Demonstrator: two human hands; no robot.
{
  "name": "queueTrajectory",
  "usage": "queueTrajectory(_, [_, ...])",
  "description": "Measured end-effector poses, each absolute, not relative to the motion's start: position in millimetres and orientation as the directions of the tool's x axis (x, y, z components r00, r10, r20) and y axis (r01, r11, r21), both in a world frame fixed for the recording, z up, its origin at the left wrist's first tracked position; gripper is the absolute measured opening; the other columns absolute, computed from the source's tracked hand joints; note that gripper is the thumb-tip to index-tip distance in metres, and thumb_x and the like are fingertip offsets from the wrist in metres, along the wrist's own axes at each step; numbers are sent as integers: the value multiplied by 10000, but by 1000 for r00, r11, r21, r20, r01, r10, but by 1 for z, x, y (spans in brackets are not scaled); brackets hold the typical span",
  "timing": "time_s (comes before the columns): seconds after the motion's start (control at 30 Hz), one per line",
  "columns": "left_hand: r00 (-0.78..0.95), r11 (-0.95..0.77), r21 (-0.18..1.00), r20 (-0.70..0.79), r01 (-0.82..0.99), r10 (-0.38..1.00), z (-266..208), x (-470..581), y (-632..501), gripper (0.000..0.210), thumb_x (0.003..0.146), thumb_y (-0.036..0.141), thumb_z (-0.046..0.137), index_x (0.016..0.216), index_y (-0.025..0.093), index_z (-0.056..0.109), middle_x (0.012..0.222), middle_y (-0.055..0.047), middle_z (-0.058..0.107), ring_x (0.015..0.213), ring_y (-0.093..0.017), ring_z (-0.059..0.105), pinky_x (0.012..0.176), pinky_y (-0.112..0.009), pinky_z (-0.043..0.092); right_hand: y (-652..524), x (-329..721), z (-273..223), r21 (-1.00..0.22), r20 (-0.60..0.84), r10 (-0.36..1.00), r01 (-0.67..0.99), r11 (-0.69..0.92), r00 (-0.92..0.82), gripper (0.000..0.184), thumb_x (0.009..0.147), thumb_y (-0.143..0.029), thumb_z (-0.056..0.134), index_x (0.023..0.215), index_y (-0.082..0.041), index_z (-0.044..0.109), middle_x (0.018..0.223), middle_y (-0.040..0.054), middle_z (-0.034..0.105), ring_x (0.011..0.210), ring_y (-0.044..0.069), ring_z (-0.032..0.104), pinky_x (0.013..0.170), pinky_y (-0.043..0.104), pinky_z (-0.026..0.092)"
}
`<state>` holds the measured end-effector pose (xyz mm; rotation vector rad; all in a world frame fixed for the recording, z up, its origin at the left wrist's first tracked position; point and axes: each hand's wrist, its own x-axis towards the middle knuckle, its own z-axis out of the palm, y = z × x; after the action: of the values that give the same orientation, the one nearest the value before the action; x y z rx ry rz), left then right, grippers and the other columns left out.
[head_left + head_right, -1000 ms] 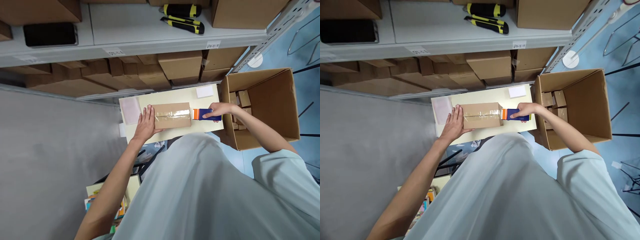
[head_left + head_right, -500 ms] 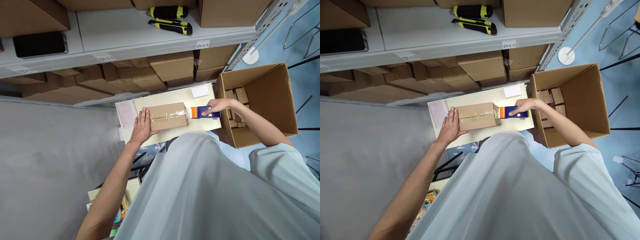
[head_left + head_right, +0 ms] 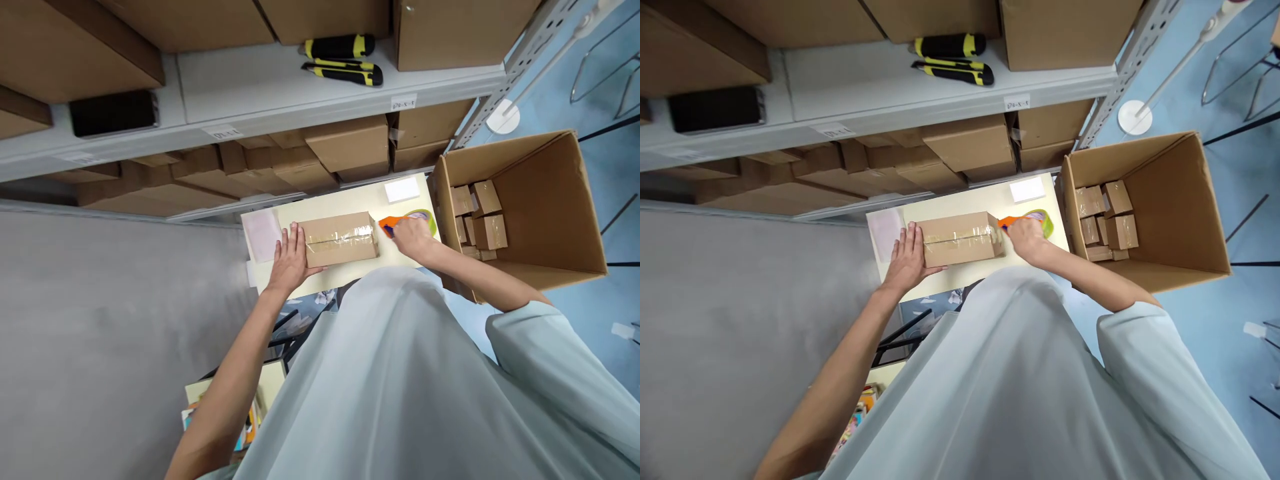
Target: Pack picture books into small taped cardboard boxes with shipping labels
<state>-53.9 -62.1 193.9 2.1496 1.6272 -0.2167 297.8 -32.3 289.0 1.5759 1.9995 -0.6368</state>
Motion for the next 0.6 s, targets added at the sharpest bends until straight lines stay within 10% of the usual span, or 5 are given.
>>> queueTrajectory(0.37, [436, -368, 389, -101, 845, 894, 240, 39, -68, 1074, 1030, 730, 525, 1783, 105, 83, 1822, -281, 124, 1718, -429, -40, 1336, -733, 117, -34, 351, 303, -138, -491, 869, 990, -13, -57, 534, 1087, -540, 531, 1361, -95, 639, 1208, 237, 788, 1085, 378, 778, 896, 404, 570])
queueTrajectory(0.6, [554, -623, 370, 285, 689, 782, 300, 89, -44, 682, 1114, 464, 511, 1725, 198, 368, 1746, -211, 424, 1685, -360, 296, 1311, -591, 340, 18, 334, 341, -416, -240, 873, 858, 302, -424, 391, 1100, -412, 473, 1354, -140, 592, 1158, 227, 780, 1064, 401, 758, 900, 466, 566])
